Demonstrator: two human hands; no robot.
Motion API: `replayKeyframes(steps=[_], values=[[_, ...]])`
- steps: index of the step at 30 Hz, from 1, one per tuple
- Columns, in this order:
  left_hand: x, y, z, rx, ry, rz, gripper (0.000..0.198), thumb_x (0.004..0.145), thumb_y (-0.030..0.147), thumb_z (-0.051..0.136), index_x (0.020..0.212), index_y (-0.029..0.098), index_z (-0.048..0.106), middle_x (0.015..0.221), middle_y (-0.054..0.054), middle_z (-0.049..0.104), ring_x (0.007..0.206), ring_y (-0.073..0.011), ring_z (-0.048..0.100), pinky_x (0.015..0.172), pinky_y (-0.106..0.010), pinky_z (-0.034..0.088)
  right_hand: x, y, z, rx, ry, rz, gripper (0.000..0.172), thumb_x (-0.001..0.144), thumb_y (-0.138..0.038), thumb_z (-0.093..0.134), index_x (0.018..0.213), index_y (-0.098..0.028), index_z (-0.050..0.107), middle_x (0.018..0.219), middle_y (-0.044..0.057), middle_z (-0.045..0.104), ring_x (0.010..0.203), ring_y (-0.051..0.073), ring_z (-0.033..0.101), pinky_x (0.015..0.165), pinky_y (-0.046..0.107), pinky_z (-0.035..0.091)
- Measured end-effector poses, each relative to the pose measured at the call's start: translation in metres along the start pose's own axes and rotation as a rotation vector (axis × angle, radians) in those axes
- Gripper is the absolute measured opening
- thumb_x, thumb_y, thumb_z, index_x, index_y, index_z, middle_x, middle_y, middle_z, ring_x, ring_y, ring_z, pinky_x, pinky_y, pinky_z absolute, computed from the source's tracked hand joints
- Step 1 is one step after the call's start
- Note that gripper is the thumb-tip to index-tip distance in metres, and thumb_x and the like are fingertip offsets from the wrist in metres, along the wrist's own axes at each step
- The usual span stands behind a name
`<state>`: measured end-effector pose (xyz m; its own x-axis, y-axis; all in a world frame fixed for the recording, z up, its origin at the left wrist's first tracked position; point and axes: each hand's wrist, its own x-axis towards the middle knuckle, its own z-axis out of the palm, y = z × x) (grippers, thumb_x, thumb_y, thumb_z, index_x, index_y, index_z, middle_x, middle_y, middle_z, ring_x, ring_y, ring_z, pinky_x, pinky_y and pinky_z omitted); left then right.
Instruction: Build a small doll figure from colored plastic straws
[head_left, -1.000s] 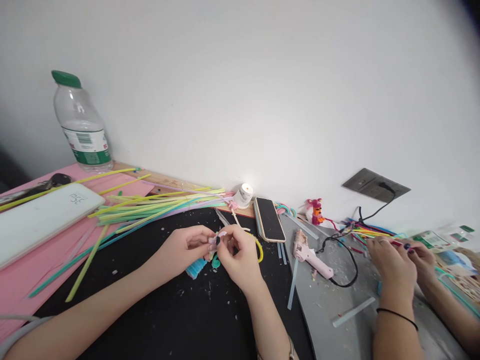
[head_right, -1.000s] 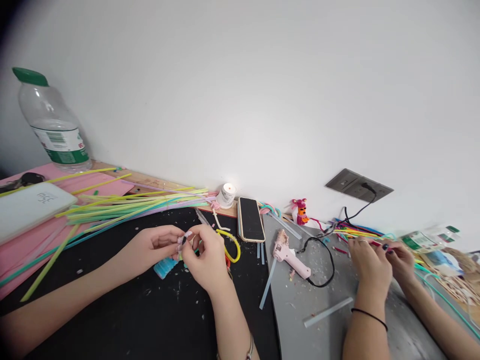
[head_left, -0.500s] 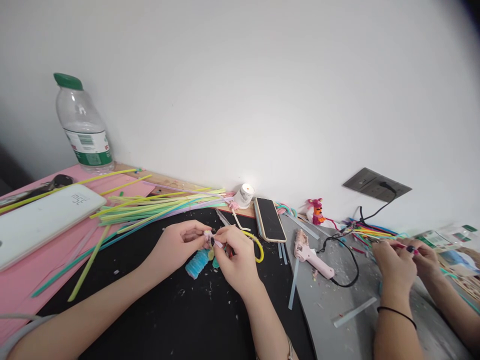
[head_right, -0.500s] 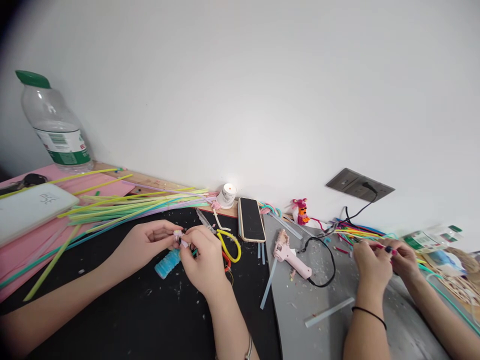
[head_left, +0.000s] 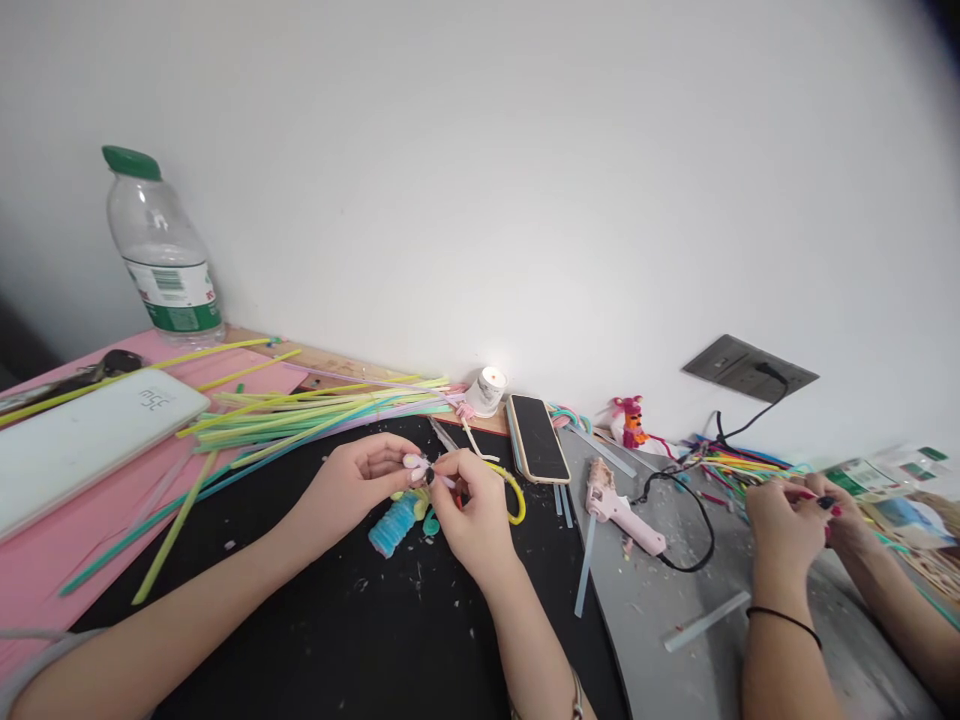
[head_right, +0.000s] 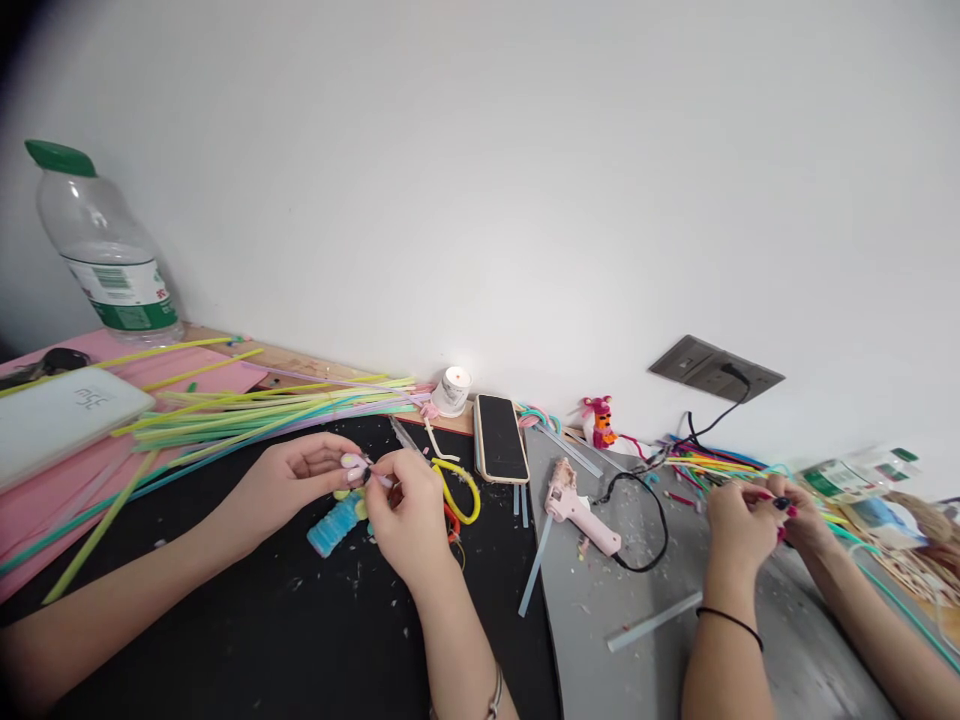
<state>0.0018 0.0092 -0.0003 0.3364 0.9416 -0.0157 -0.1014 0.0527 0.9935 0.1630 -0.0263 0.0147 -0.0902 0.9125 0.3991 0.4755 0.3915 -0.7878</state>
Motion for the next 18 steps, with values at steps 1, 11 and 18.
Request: replayKeyframes(steps=[1, 11, 18], values=[[0.000, 0.000, 0.000, 0.009, 0.006, 0.007, 0.022, 0.073, 0.030, 0.072, 0.090, 0.017, 0.064, 0.083, -0.002, 0.072, 0.081, -0.0180, 0.068, 0.075, -0.028, 0.055, 0.000, 0.000, 0.000, 0.010, -0.010, 0.010, 0.008, 0.080, -0.014, 0.051, 0.074, -0.018, 0.054, 0.075, 0.001, 0.056, 0.062, 0.011, 0.047, 0.054, 0.023, 0.036], [-0.004, 0.011, -0.005, 0.381, -0.038, 0.162, 0.018, 0.080, 0.023, 0.059, 0.097, 0.022, 0.063, 0.091, -0.002, 0.074, 0.086, -0.0204, 0.069, 0.076, -0.027, 0.054, 0.006, 0.009, -0.009, 0.509, -0.148, 0.393, 0.015, 0.076, -0.029, 0.064, 0.070, -0.017, 0.056, 0.052, -0.006, 0.047, 0.044, 0.006, 0.038, 0.043, 0.019, 0.028], [-0.013, 0.021, 0.000, 0.649, -0.166, 0.332, 0.019, 0.086, 0.021, 0.048, 0.095, 0.025, 0.064, 0.094, 0.001, 0.073, 0.087, -0.0184, 0.067, 0.076, -0.024, 0.049, 0.008, 0.015, -0.012, 0.483, -0.118, 0.451, 0.021, 0.072, -0.032, 0.067, 0.065, -0.016, 0.054, 0.052, -0.006, 0.046, 0.043, 0.006, 0.036, 0.041, 0.018, 0.027]])
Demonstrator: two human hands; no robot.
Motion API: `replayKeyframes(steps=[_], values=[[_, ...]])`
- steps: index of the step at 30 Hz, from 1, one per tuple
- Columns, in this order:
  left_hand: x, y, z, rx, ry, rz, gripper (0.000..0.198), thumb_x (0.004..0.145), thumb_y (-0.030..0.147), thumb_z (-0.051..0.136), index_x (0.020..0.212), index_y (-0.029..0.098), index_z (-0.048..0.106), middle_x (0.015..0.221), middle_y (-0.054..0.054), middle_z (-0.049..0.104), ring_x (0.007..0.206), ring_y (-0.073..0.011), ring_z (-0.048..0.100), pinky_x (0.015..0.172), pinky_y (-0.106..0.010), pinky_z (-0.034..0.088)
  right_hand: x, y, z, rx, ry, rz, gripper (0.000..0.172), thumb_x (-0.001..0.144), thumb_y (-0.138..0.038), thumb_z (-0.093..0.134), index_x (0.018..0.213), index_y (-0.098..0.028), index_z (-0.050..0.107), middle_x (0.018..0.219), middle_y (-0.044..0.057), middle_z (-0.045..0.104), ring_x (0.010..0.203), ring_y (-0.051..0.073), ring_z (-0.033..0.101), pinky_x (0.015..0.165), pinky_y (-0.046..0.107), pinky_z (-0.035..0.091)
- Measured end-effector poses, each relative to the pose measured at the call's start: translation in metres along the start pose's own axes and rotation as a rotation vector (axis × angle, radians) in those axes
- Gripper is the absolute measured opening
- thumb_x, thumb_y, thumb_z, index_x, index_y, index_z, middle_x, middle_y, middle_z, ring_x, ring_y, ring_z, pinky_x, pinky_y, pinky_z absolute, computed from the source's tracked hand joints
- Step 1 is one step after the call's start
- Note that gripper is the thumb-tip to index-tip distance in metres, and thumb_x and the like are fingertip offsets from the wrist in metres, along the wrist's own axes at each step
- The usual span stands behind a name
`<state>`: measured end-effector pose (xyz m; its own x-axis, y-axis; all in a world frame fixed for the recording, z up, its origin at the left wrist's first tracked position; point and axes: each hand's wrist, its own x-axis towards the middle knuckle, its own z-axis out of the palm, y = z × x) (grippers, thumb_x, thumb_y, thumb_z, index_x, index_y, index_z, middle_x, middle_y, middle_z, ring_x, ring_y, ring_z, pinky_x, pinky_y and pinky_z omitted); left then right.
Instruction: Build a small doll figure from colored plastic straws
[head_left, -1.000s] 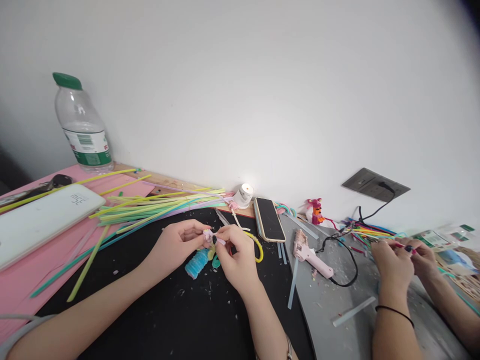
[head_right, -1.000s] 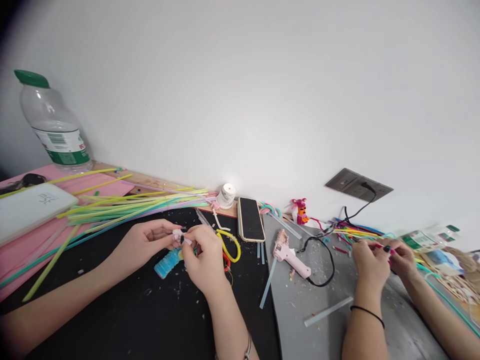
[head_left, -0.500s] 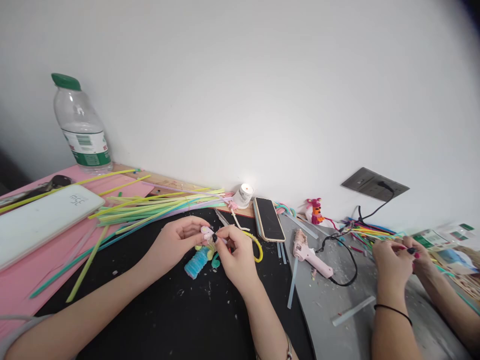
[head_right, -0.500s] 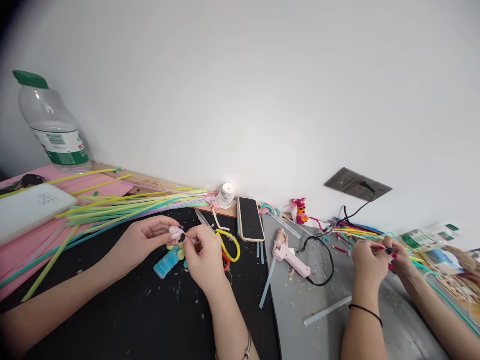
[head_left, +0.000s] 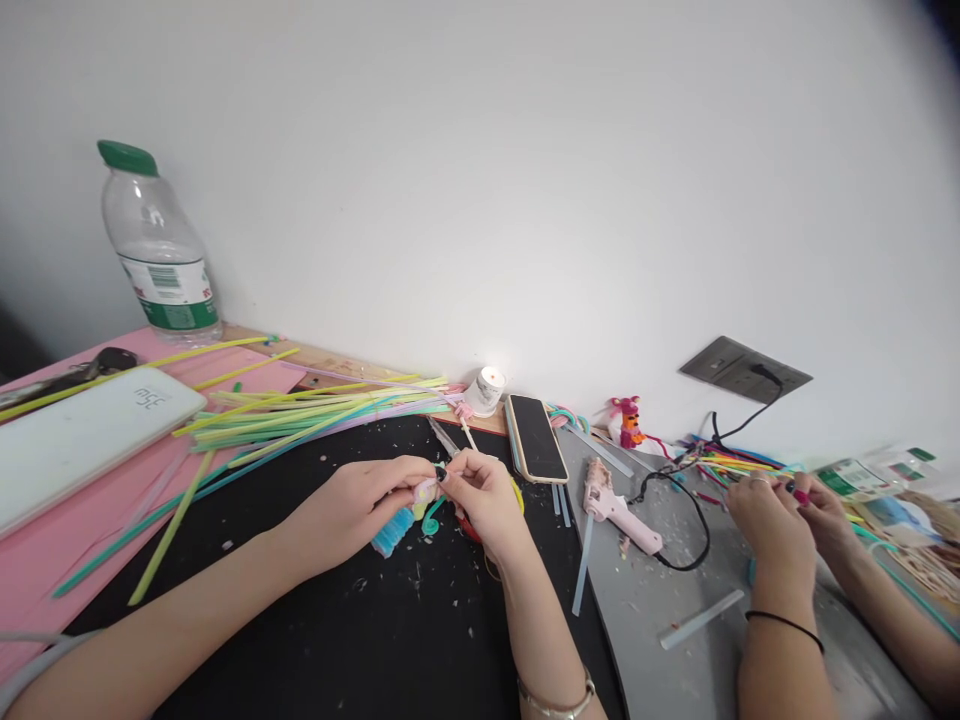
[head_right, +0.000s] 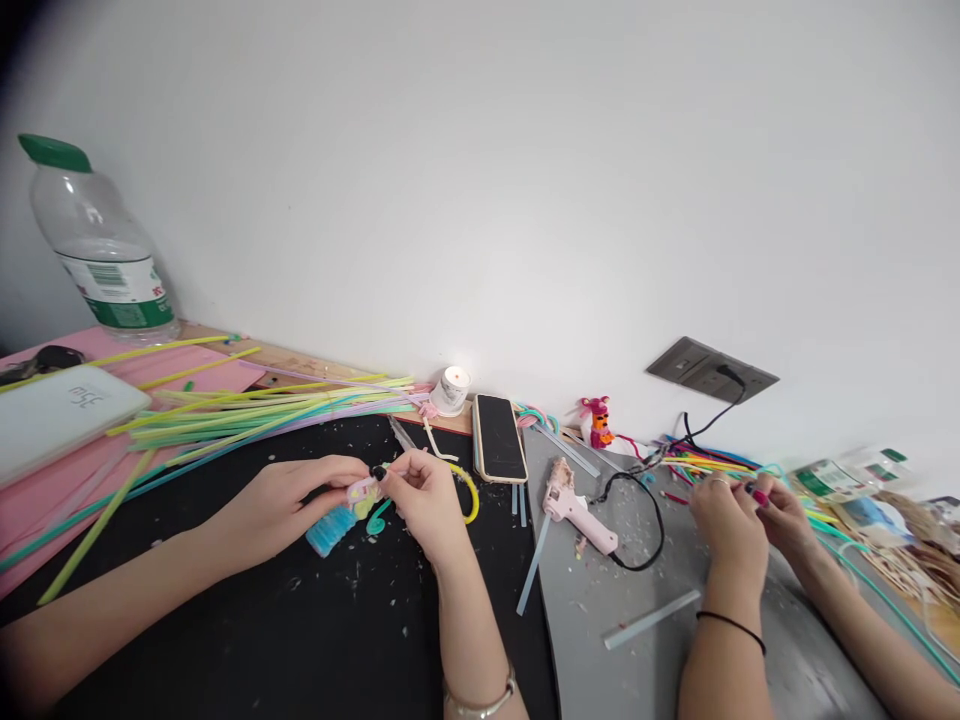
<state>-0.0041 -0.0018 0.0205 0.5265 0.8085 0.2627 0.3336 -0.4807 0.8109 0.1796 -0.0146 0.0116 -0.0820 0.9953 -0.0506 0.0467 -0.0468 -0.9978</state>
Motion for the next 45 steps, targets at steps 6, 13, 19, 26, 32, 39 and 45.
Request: replayKeyframes(steps=[6, 13, 19, 26, 32, 39, 45], values=[[-0.001, 0.004, 0.006, -0.309, 0.017, -0.175, 0.019, 0.084, 0.018, 0.046, 0.102, 0.024, 0.050, 0.086, 0.003, 0.067, 0.053, -0.0118, 0.063, 0.061, -0.026, 0.050, 0.001, 0.001, 0.004, -0.038, 0.089, -0.156, 0.017, 0.073, -0.027, 0.065, 0.065, -0.017, 0.053, 0.058, -0.005, 0.048, 0.050, 0.008, 0.040, 0.047, 0.020, 0.030], [0.004, -0.003, 0.013, -0.676, 0.059, -0.272, 0.025, 0.077, 0.019, 0.058, 0.099, 0.022, 0.045, 0.093, 0.001, 0.063, 0.060, -0.0133, 0.066, 0.065, -0.031, 0.055, -0.002, 0.002, 0.006, -0.106, 0.162, -0.207, 0.012, 0.077, -0.024, 0.059, 0.069, -0.017, 0.053, 0.061, -0.004, 0.046, 0.054, 0.010, 0.041, 0.050, 0.022, 0.031], [0.003, -0.006, 0.010, -0.582, 0.134, -0.351, 0.014, 0.075, 0.024, 0.064, 0.084, 0.018, 0.056, 0.074, 0.000, 0.068, 0.064, -0.0170, 0.067, 0.063, -0.029, 0.053, -0.003, 0.000, 0.009, -0.145, 0.136, -0.257, 0.011, 0.078, -0.021, 0.057, 0.068, -0.018, 0.052, 0.062, -0.003, 0.047, 0.057, 0.010, 0.043, 0.051, 0.022, 0.033], [0.003, -0.003, 0.006, -0.491, 0.094, -0.331, 0.008, 0.075, 0.025, 0.064, 0.074, 0.018, 0.066, 0.063, 0.000, 0.069, 0.062, -0.0168, 0.067, 0.063, -0.026, 0.053, -0.004, -0.001, 0.009, -0.180, 0.153, -0.266, 0.012, 0.079, -0.022, 0.057, 0.068, -0.018, 0.052, 0.062, -0.002, 0.048, 0.057, 0.011, 0.044, 0.051, 0.023, 0.036], [0.000, -0.001, 0.007, -0.406, 0.041, -0.249, 0.011, 0.074, 0.017, 0.059, 0.072, 0.020, 0.070, 0.065, 0.000, 0.071, 0.063, -0.0168, 0.067, 0.062, -0.025, 0.053, -0.002, 0.001, 0.009, -0.212, 0.165, -0.267, 0.013, 0.080, -0.022, 0.055, 0.068, -0.019, 0.052, 0.063, -0.002, 0.050, 0.057, 0.012, 0.045, 0.054, 0.023, 0.038], [0.000, 0.000, 0.006, -0.397, 0.038, -0.234, 0.012, 0.075, 0.017, 0.058, 0.072, 0.019, 0.070, 0.065, 0.000, 0.070, 0.062, -0.0160, 0.067, 0.060, -0.024, 0.053, -0.004, 0.001, 0.009, -0.233, 0.178, -0.267, 0.013, 0.080, -0.022, 0.054, 0.068, -0.019, 0.052, 0.063, -0.002, 0.049, 0.056, 0.011, 0.043, 0.054, 0.023, 0.036], [0.001, -0.001, 0.006, -0.477, 0.086, -0.258, 0.007, 0.077, 0.021, 0.061, 0.074, 0.018, 0.066, 0.062, 0.001, 0.069, 0.060, -0.0159, 0.066, 0.062, -0.025, 0.054, -0.004, 0.001, 0.008, -0.269, 0.195, -0.292, 0.014, 0.081, -0.022, 0.053, 0.068, -0.018, 0.051, 0.064, -0.002, 0.049, 0.056, 0.011, 0.042, 0.053, 0.023, 0.035]])
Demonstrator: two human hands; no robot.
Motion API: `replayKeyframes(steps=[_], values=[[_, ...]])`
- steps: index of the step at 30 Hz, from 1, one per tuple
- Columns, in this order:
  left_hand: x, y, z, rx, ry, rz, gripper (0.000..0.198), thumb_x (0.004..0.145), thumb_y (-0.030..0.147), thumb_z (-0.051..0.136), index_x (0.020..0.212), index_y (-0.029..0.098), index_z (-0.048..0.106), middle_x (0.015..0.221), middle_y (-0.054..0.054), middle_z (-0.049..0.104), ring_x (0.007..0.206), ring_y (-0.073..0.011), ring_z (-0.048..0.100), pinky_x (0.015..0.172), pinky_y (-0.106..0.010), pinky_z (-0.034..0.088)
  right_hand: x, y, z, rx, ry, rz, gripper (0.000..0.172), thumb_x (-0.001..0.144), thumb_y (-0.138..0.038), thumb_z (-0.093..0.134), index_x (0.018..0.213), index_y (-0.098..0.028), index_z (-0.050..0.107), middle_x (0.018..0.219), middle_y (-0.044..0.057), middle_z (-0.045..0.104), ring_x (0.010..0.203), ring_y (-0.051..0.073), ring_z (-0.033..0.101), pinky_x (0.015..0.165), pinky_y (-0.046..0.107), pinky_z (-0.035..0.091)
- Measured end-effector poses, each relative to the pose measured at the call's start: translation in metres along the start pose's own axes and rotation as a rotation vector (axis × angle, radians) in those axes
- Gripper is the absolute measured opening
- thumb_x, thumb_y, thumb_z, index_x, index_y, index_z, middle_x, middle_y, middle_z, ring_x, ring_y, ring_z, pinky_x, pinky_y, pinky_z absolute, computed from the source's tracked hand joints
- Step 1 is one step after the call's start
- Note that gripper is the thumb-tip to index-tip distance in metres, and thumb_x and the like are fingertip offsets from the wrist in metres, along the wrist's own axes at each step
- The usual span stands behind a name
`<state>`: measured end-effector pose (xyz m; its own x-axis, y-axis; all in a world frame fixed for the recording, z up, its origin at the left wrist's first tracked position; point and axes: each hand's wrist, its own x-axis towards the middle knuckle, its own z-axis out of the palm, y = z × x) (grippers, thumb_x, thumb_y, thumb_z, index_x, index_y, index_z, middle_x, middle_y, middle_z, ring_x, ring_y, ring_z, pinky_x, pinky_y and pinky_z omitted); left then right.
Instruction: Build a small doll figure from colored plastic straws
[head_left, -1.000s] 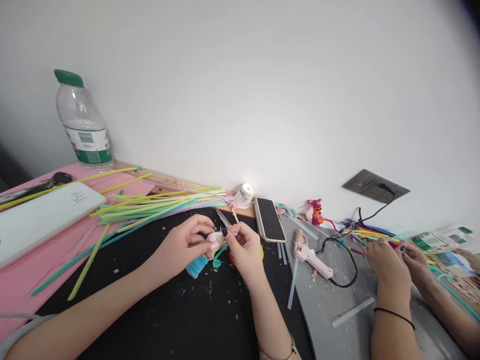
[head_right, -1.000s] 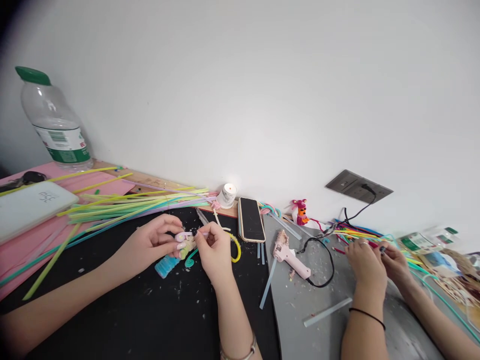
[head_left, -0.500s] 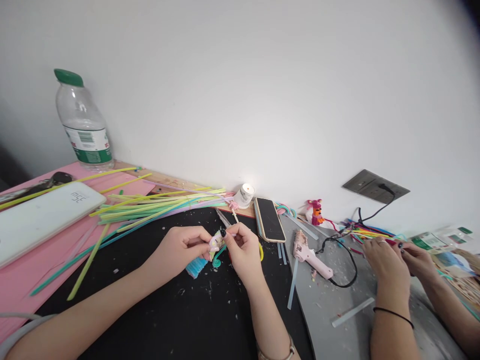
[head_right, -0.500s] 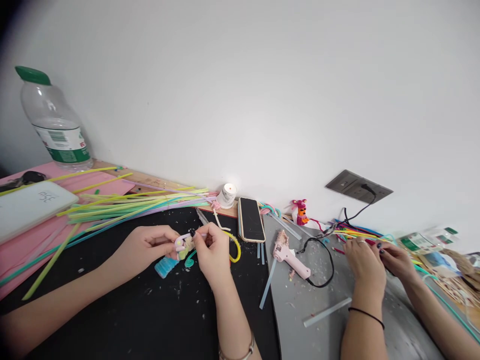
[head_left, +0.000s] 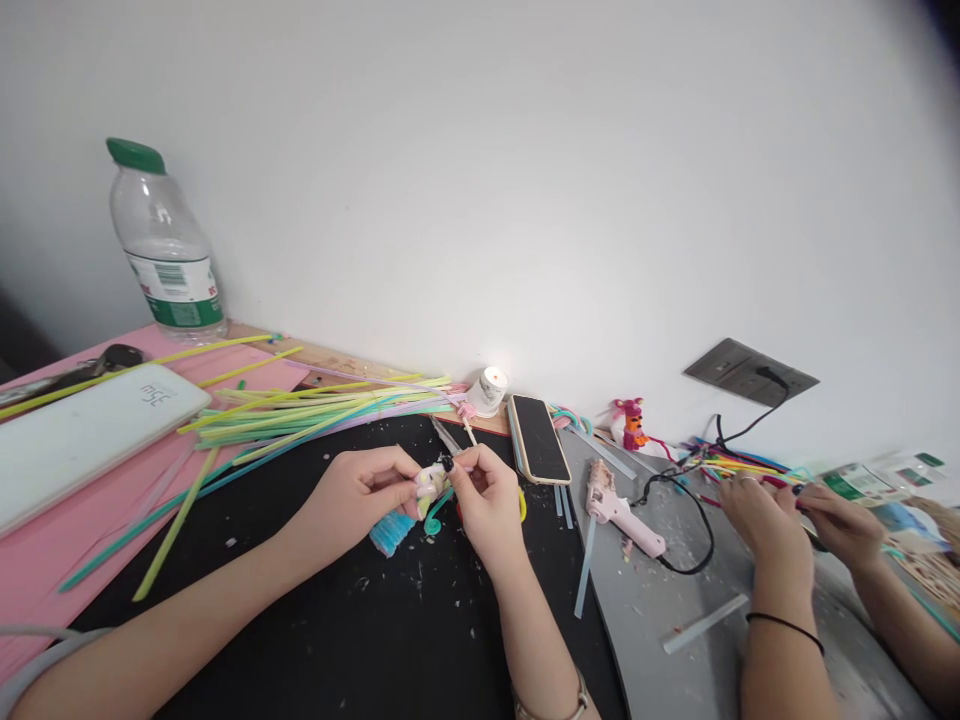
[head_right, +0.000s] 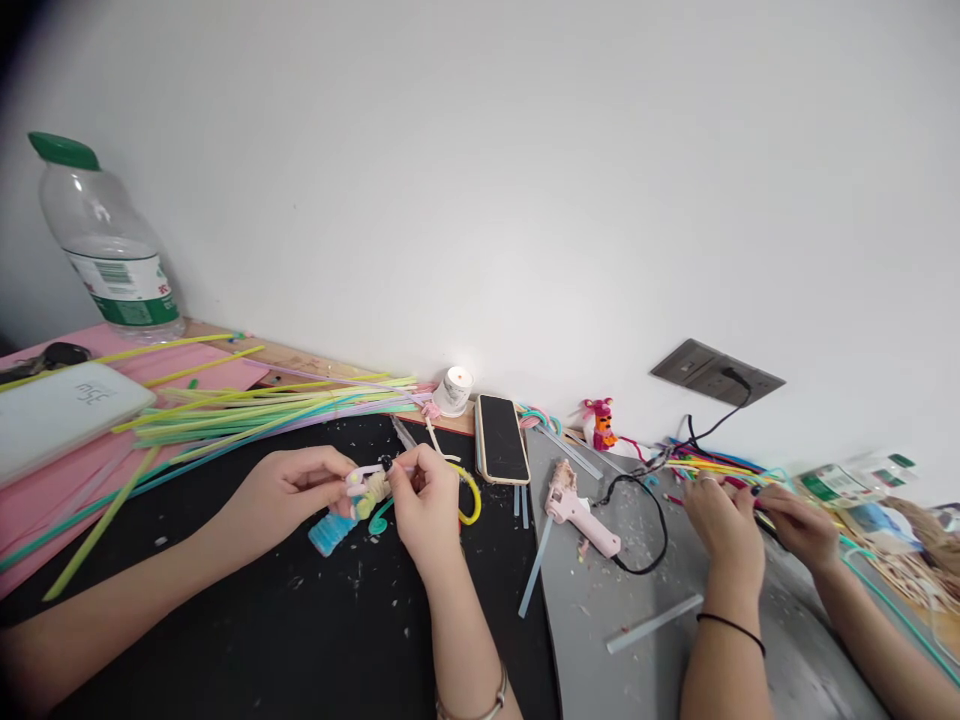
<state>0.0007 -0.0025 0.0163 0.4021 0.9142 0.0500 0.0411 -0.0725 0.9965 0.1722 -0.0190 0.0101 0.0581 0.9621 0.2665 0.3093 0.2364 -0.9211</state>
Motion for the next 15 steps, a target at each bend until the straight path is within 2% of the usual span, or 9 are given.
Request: replayKeyframes(steps=[6, 11, 15], values=[[0.0036, -0.0003, -0.0004, -0.056, 0.135, -0.051, 0.012, 0.077, 0.030, 0.065, 0.076, 0.018, 0.062, 0.061, 0.000, 0.068, 0.060, -0.0176, 0.067, 0.061, -0.028, 0.055, -0.0018, -0.0002, 0.0001, -0.088, -0.041, -0.079, 0.013, 0.082, -0.018, 0.052, 0.069, -0.019, 0.052, 0.069, 0.000, 0.053, 0.062, 0.013, 0.047, 0.058, 0.025, 0.038], [0.0063, -0.0016, -0.0008, -0.137, 0.130, -0.099, 0.023, 0.075, 0.031, 0.067, 0.094, 0.018, 0.064, 0.066, 0.000, 0.070, 0.060, -0.0186, 0.069, 0.060, -0.030, 0.057, -0.0035, -0.0016, -0.0001, -0.140, -0.075, -0.100, 0.014, 0.083, -0.017, 0.050, 0.069, -0.019, 0.051, 0.070, 0.000, 0.054, 0.063, 0.013, 0.048, 0.059, 0.025, 0.038], [0.0082, -0.0052, -0.0023, -0.194, 0.084, -0.162, 0.025, 0.076, 0.033, 0.067, 0.096, 0.018, 0.066, 0.081, -0.003, 0.074, 0.069, -0.0194, 0.071, 0.065, -0.029, 0.058, -0.0026, -0.0020, -0.0006, -0.169, -0.077, -0.102, 0.015, 0.083, -0.018, 0.050, 0.068, -0.020, 0.050, 0.069, -0.001, 0.053, 0.062, 0.013, 0.047, 0.058, 0.024, 0.037]])
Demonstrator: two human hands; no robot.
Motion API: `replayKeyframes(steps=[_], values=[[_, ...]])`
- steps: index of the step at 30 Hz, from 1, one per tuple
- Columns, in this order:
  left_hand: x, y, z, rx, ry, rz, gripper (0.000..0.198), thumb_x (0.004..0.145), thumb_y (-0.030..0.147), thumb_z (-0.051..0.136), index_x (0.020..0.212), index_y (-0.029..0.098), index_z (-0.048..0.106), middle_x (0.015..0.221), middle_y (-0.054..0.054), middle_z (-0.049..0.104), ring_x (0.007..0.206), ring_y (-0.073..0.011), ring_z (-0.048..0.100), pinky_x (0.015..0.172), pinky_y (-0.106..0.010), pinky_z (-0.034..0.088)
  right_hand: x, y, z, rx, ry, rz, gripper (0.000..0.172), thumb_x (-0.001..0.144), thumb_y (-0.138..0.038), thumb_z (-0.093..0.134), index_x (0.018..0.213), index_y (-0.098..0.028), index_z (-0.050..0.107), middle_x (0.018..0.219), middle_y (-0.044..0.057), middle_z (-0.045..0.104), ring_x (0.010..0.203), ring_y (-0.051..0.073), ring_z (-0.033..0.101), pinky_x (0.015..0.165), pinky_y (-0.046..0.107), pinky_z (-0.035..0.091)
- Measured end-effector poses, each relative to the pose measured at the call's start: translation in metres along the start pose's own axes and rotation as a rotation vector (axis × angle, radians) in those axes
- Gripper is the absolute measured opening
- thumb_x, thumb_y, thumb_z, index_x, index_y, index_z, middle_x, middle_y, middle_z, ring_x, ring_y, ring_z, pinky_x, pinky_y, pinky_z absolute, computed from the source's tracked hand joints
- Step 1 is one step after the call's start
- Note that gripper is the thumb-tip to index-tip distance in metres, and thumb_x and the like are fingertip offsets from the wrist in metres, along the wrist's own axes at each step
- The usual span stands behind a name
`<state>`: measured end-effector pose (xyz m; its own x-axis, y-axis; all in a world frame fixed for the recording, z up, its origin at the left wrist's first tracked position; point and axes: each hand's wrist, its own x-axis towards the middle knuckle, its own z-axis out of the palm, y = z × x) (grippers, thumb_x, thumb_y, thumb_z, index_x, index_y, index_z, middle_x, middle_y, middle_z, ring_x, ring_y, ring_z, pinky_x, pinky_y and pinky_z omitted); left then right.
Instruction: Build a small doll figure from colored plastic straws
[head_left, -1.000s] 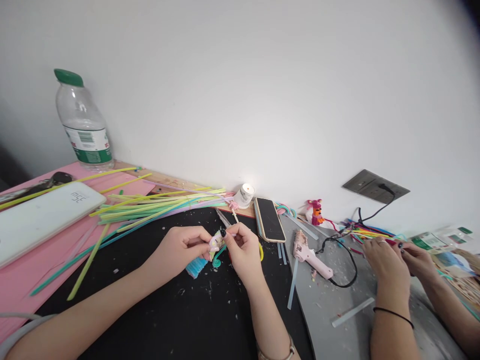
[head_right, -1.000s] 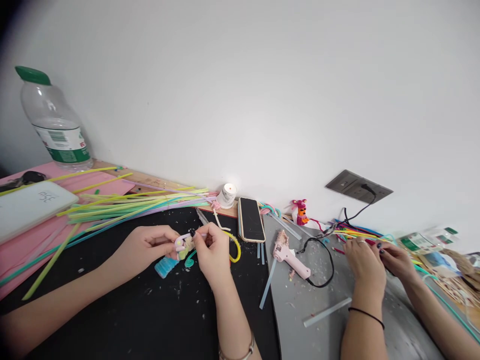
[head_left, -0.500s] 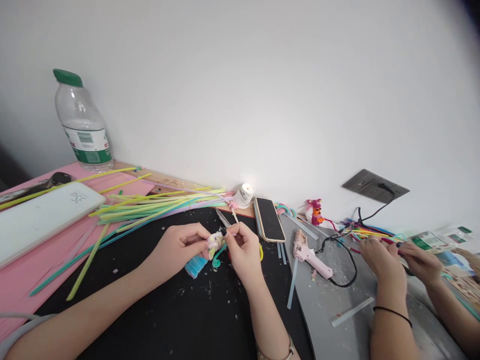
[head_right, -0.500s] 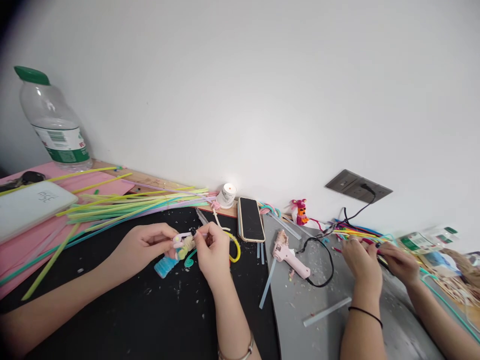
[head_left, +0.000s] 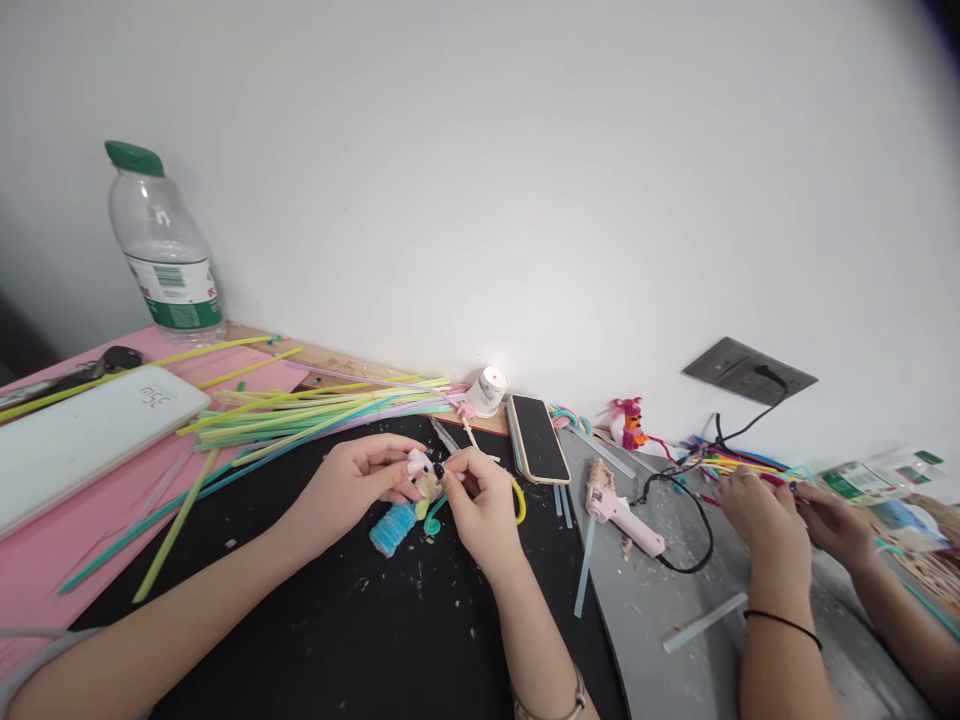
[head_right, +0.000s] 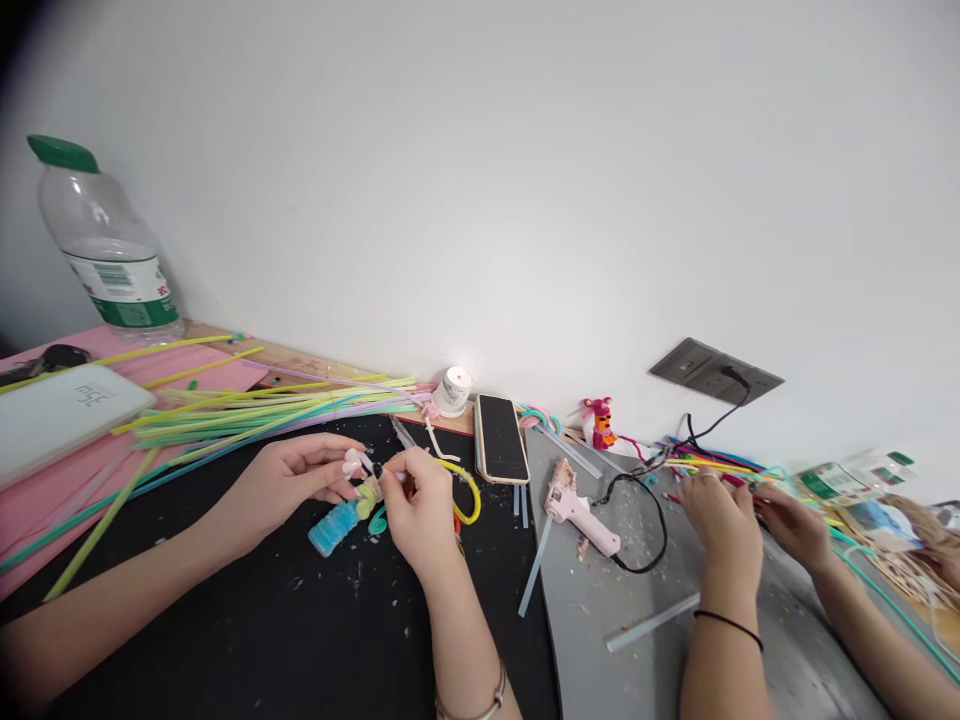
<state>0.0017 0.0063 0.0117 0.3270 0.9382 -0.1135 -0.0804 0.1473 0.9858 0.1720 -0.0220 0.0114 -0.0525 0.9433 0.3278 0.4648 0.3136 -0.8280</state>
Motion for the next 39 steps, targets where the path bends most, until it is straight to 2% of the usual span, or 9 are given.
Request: replayKeyframes(steps=[6, 14, 19, 22, 24, 30, 33, 39], values=[[0.000, -0.001, -0.002, -0.025, -0.045, -0.049, 0.026, 0.078, 0.036, 0.066, 0.098, 0.020, 0.065, 0.089, -0.003, 0.075, 0.083, -0.0208, 0.072, 0.066, -0.025, 0.056, 0.001, 0.001, -0.001, -0.031, 0.003, -0.014, 0.015, 0.084, -0.017, 0.050, 0.069, -0.020, 0.050, 0.068, -0.001, 0.052, 0.061, 0.013, 0.045, 0.057, 0.024, 0.035], [-0.002, 0.002, 0.000, -0.074, -0.004, -0.061, 0.029, 0.076, 0.042, 0.067, 0.095, 0.019, 0.064, 0.091, -0.003, 0.071, 0.081, -0.0209, 0.071, 0.063, -0.025, 0.055, -0.002, -0.007, 0.000, -0.104, -0.018, -0.114, 0.016, 0.084, -0.016, 0.050, 0.068, -0.020, 0.051, 0.069, 0.000, 0.054, 0.060, 0.013, 0.046, 0.057, 0.025, 0.035], [0.000, -0.004, -0.001, 0.049, 0.029, 0.055, 0.022, 0.078, 0.037, 0.065, 0.090, 0.019, 0.064, 0.064, 0.003, 0.062, 0.059, -0.0144, 0.063, 0.054, -0.023, 0.049, -0.007, -0.011, 0.006, -0.170, -0.048, -0.226, 0.015, 0.086, -0.015, 0.047, 0.075, -0.020, 0.054, 0.074, 0.002, 0.057, 0.067, 0.015, 0.051, 0.060, 0.026, 0.039], [0.001, -0.007, -0.001, 0.136, 0.064, 0.167, 0.016, 0.079, 0.033, 0.064, 0.087, 0.019, 0.063, 0.063, 0.003, 0.060, 0.055, -0.0121, 0.056, 0.055, -0.023, 0.046, -0.009, -0.013, 0.010, -0.177, -0.039, -0.280, 0.014, 0.087, -0.014, 0.046, 0.080, -0.020, 0.056, 0.080, 0.005, 0.059, 0.073, 0.016, 0.055, 0.064, 0.027, 0.042], [0.001, -0.007, 0.000, 0.131, 0.085, 0.191, 0.017, 0.080, 0.034, 0.062, 0.086, 0.019, 0.062, 0.068, 0.002, 0.061, 0.058, -0.0130, 0.057, 0.058, -0.025, 0.049, -0.010, -0.014, 0.013, -0.194, -0.029, -0.303, 0.014, 0.087, -0.014, 0.045, 0.084, -0.020, 0.058, 0.084, 0.007, 0.061, 0.077, 0.017, 0.057, 0.068, 0.029, 0.045], [-0.001, -0.006, 0.003, -0.030, 0.142, 0.094, 0.028, 0.076, 0.040, 0.067, 0.094, 0.019, 0.061, 0.084, -0.002, 0.069, 0.080, -0.0189, 0.067, 0.074, -0.031, 0.056, -0.010, -0.014, 0.018, -0.219, 0.092, -0.304, 0.021, 0.087, -0.012, 0.045, 0.098, -0.018, 0.062, 0.098, 0.011, 0.065, 0.092, 0.021, 0.060, 0.081, 0.034, 0.049], [-0.001, -0.007, 0.003, -0.100, 0.121, 0.029, 0.031, 0.076, 0.041, 0.068, 0.098, 0.020, 0.064, 0.090, -0.003, 0.071, 0.090, -0.0200, 0.067, 0.080, -0.031, 0.055, -0.010, -0.010, 0.019, -0.185, 0.162, -0.297, 0.023, 0.088, -0.011, 0.045, 0.099, -0.020, 0.064, 0.100, 0.010, 0.066, 0.093, 0.019, 0.063, 0.082, 0.032, 0.051], [-0.001, -0.005, 0.005, -0.040, 0.086, -0.032, 0.038, 0.071, 0.043, 0.073, 0.101, 0.019, 0.069, 0.096, -0.005, 0.074, 0.095, -0.0234, 0.067, 0.078, -0.031, 0.056, -0.006, -0.003, 0.018, -0.220, 0.323, -0.327, 0.018, 0.086, -0.011, 0.049, 0.088, -0.018, 0.066, 0.082, 0.006, 0.070, 0.076, 0.016, 0.066, 0.072, 0.027, 0.054]])
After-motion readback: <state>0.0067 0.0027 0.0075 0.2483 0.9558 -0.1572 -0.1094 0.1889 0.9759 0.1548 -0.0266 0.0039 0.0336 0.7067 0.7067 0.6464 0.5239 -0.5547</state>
